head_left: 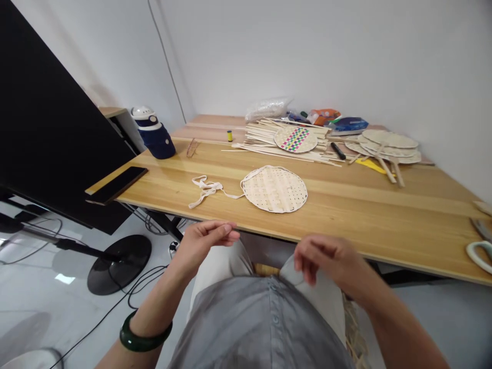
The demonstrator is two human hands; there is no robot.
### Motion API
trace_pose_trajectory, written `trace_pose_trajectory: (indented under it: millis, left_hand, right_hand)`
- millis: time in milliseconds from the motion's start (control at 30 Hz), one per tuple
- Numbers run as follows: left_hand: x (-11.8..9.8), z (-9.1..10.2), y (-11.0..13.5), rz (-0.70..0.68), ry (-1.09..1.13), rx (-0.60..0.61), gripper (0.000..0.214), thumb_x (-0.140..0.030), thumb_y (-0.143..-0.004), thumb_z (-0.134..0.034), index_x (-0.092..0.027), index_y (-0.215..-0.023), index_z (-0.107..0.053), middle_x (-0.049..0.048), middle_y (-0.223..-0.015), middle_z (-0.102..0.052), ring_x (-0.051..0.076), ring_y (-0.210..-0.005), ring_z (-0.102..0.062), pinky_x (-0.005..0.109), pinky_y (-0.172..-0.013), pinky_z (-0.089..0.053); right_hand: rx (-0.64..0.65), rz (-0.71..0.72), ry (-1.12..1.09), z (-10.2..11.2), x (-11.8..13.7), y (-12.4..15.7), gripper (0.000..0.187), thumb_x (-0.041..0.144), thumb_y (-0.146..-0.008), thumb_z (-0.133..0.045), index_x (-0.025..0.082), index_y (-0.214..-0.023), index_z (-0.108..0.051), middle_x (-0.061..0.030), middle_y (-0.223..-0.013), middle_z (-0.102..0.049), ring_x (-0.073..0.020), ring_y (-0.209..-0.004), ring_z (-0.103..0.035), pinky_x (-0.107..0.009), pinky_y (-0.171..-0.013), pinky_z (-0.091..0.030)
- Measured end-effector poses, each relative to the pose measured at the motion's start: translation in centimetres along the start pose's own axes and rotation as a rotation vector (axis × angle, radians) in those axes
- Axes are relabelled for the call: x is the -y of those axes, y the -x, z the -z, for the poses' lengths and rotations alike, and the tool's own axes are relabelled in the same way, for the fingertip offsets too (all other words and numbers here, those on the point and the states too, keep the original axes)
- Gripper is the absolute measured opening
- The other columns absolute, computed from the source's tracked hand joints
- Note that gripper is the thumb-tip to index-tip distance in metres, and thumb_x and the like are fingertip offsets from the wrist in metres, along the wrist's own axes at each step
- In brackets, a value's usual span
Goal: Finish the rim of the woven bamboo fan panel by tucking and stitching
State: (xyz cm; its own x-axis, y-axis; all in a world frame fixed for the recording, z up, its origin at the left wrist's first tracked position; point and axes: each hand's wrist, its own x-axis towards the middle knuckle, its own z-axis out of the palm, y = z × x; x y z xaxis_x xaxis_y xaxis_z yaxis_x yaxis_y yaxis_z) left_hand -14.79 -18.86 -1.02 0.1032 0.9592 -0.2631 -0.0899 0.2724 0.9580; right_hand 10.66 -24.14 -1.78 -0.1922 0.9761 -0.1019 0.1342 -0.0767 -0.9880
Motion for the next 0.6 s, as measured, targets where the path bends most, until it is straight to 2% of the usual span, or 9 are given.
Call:
trace_pose_trajectory:
  millis: [33,100,167,233,300,367,433,500,600]
  left_hand:
    - [0.7,0.2,0.1,0.037,-0.014,0.013,0.025,-0.032,-0.069,-0.08,-0.012,-0.083,-0.076,0.0088,-0.073,-0.077,0.018,-0.067,-0.071,0.029,-0.073,-0.057]
    - [2.4,0.6,0.0,0.105,-0.036,0.019,0.028,-0.034,-0.068,-0.08,-0.012,-0.084,-0.076,0.0095,-0.075,-0.077,0.019,-0.069,-0.071,0.029,-0.073,-0.057]
    - [4.1,0.9,-0.3,0.155,-0.045,0.029,0.033,-0.038,-0.065,-0.081,-0.011,-0.085,-0.076,0.01,-0.076,-0.077,0.02,-0.072,-0.071,0.029,-0.073,-0.056]
    - [5.7,0.9,-0.7,0.191,-0.047,0.053,0.037,-0.041,-0.062,-0.082,-0.012,-0.084,-0.076,0.0097,-0.076,-0.077,0.02,-0.072,-0.071,0.029,-0.072,-0.055]
    - [7.0,0.7,-1.0,0.225,-0.05,0.082,0.039,-0.044,-0.06,-0.082,-0.013,-0.083,-0.076,0.0091,-0.076,-0.077,0.02,-0.073,-0.07,0.028,-0.07,-0.055]
    - [7.8,0.4,-1.0,0.253,-0.055,0.11,0.038,-0.044,-0.059,-0.082,-0.014,-0.081,-0.076,0.0083,-0.075,-0.077,0.019,-0.072,-0.07,0.027,-0.069,-0.054]
    - [8.2,0.3,-0.8,0.275,-0.055,0.15,0.034,-0.044,-0.061,-0.081,-0.015,-0.08,-0.076,0.0077,-0.076,-0.077,0.019,-0.073,-0.07,0.027,-0.07,-0.054]
    - [8.3,0.3,-0.4,0.305,-0.058,0.218,0.031,-0.041,-0.062,-0.081,-0.014,-0.077,-0.077,0.0088,-0.078,-0.077,0.02,-0.075,-0.07,0.028,-0.071,-0.054]
    - [8.1,0.4,0.3,0.345,-0.038,0.398,0.024,-0.034,-0.063,-0.082,-0.013,-0.074,-0.078,0.0114,-0.084,-0.077,0.023,-0.082,-0.069,0.031,-0.077,-0.054]
  right_hand:
    - [-0.008,-0.089,-0.03,-0.4,-2.2,0.6,0.032,0.042,-0.086,-0.057,0.016,-0.068,-0.063,-0.0005,-0.06,-0.063,-0.0089,-0.044,-0.053,-0.019,-0.042,-0.043]
    - [-0.19,-0.204,-0.059,-1.1,-6.8,0.7,0.029,0.042,-0.074,-0.066,0.016,-0.061,-0.061,0.0005,-0.053,-0.059,-0.0089,-0.038,-0.047,-0.019,-0.034,-0.037]
    - [-0.292,-0.228,-0.093,-2.0,-10.4,-0.5,0.024,0.038,-0.064,-0.072,0.018,-0.074,-0.064,-0.0009,-0.064,-0.064,-0.0138,-0.05,-0.056,-0.022,-0.037,-0.043]
    - [-0.329,-0.223,-0.157,-3.0,-12.2,-2.1,0.035,0.036,-0.06,-0.073,0.02,-0.089,-0.064,-0.0014,-0.071,-0.065,-0.0184,-0.066,-0.062,-0.026,-0.048,-0.052]
    - [-0.314,-0.204,-0.24,-4.2,-12.5,-3.6,0.043,0.037,-0.059,-0.074,0.021,-0.098,-0.062,-0.0015,-0.076,-0.066,-0.0197,-0.077,-0.064,-0.029,-0.061,-0.055]
    - [-0.26,-0.183,-0.325,-5.4,-11.7,-4.4,0.04,0.04,-0.059,-0.077,0.02,-0.092,-0.064,-0.0019,-0.076,-0.066,-0.0184,-0.077,-0.064,-0.03,-0.069,-0.055]
    - [-0.179,-0.177,-0.413,-6.4,-10.4,-4.5,0.035,0.047,-0.064,-0.075,0.017,-0.079,-0.064,-0.0023,-0.069,-0.064,-0.0165,-0.068,-0.063,-0.031,-0.068,-0.054]
    - [-0.092,-0.179,-0.515,-6.9,-9.0,-4.2,0.039,0.054,-0.071,-0.071,0.016,-0.07,-0.062,-0.0006,-0.06,-0.058,-0.0147,-0.058,-0.059,-0.032,-0.063,-0.053]
    - [-0.025,-0.148,-0.679,-7.2,-6.8,-3.5,0.041,0.056,-0.075,-0.067,0.017,-0.067,-0.057,0.0039,-0.055,-0.046,-0.0117,-0.053,-0.051,-0.03,-0.056,-0.052]
